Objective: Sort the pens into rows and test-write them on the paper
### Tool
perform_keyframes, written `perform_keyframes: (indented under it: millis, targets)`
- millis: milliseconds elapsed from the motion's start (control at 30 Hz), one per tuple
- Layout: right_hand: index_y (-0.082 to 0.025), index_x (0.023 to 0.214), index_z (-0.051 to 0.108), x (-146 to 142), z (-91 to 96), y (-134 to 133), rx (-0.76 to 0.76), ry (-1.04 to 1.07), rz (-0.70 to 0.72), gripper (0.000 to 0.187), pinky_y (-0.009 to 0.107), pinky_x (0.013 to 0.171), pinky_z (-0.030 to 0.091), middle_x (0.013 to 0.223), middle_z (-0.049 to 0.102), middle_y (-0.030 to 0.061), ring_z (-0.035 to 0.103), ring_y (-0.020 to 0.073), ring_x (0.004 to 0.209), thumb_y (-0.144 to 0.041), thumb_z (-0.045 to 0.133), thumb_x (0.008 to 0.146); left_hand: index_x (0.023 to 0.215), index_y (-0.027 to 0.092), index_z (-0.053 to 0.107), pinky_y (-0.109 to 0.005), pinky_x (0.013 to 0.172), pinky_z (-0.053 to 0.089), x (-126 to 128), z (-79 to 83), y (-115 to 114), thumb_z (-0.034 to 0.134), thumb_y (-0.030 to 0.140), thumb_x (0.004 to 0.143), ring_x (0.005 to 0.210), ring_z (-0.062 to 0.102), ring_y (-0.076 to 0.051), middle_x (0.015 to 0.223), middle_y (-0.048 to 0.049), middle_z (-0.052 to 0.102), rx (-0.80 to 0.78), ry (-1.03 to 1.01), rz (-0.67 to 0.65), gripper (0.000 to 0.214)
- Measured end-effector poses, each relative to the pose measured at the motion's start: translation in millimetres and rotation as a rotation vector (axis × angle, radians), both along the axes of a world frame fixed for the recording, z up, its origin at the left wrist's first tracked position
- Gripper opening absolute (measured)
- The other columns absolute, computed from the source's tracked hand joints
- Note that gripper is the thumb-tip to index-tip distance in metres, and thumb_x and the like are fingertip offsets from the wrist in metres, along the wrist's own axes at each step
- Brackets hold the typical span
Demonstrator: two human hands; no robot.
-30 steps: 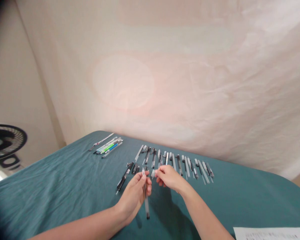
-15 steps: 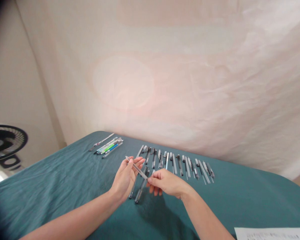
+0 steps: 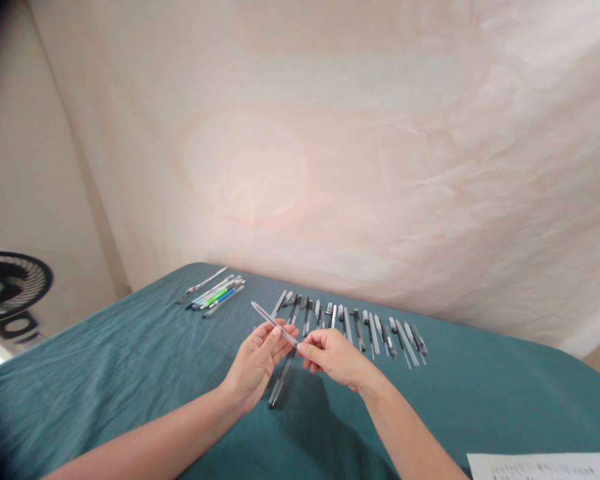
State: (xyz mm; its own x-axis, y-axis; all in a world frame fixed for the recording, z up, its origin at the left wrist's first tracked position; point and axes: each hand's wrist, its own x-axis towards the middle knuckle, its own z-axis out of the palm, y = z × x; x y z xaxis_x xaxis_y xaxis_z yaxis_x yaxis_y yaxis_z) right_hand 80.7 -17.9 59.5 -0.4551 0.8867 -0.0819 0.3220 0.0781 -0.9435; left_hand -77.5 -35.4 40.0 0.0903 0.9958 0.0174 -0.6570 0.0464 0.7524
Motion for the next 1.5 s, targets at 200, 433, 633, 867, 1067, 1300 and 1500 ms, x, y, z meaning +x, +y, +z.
perform_keyframes:
  millis: [200,433,633,867,1067,1300,1500]
  targets:
    - [-0.014,0.071,0.058,0.5,1.6,-2.4,-0.042,-0.030,0.131,0.036,0.020,0.050,0.040,0.067,0.063,0.0022,0.053,0.0101,0.053,-0.048,0.045,0.078,0.090,0.015,0.051,-0.038,0.089,0.040,-0.4,-5.4,-0.1,0.058,0.027,0.075,0.090,0.059,-0.017,0.089,-0.0073,0.062,0.024,-0.001,-0.027,0.020]
    - [-0.014,0.067,0.059,1.1,-1.1,-2.0,0.096,-0.104,0.144,0.037,0.020,0.052,0.040,0.064,0.062,0.0021,0.053,0.0108,0.054,-0.044,0.041,0.081,0.087,0.015,0.050,-0.038,0.089,0.040,-0.1,-4.5,0.7,0.057,0.027,0.075,0.086,0.059,-0.016,0.086,-0.0053,0.062,0.034,0.009,-0.024,0.018]
    - [-0.015,0.064,0.059,1.1,0.6,-1.2,0.250,-0.190,0.096,0.034,0.020,0.052,0.039,0.059,0.059,-0.0003,0.054,0.0113,0.055,-0.042,0.046,0.079,0.083,0.014,0.049,-0.038,0.089,0.041,-1.0,-4.9,2.1,0.056,0.027,0.076,0.085,0.059,-0.016,0.086,-0.0065,0.062,0.037,0.025,-0.025,0.016]
    - [-0.013,0.074,0.057,-0.9,-4.5,0.7,0.024,0.008,0.046,0.045,0.022,0.051,0.041,0.061,0.059,0.0017,0.052,0.0109,0.051,-0.052,0.036,0.081,0.084,0.014,0.049,-0.037,0.092,0.039,-3.3,-9.4,6.8,0.056,0.025,0.077,0.089,0.058,-0.015,0.089,-0.0059,0.061,0.060,0.041,0.025,0.014]
    - [-0.013,0.072,0.057,-4.6,-12.7,3.9,0.017,0.023,-0.010,0.046,0.022,0.047,0.039,0.058,0.057,0.0011,0.051,0.0107,0.049,-0.053,0.036,0.080,0.084,0.015,0.049,-0.036,0.092,0.039,-2.6,-13.2,7.1,0.055,0.024,0.078,0.088,0.058,-0.013,0.091,-0.0061,0.062,0.078,0.048,0.015,0.013]
    - [-0.014,0.069,0.053,-2.2,-12.3,4.9,0.085,0.059,-0.051,0.031,0.020,0.048,0.038,0.057,0.054,-0.0017,0.048,0.0083,0.049,-0.045,0.053,0.074,0.078,0.015,0.046,-0.034,0.088,0.042,-2.1,-10.0,5.2,0.055,0.026,0.078,0.085,0.059,-0.013,0.088,-0.0064,0.062,0.046,0.060,0.009,0.014]
    - [-0.013,0.073,0.055,-2.8,-8.8,1.4,-0.004,0.024,0.001,0.041,0.021,0.047,0.039,0.061,0.057,0.0014,0.052,0.0103,0.051,-0.052,0.041,0.079,0.074,0.015,0.045,-0.033,0.087,0.043,-3.1,-10.7,6.9,0.055,0.027,0.078,0.082,0.060,-0.013,0.086,-0.0064,0.063,0.046,0.070,0.007,0.016]
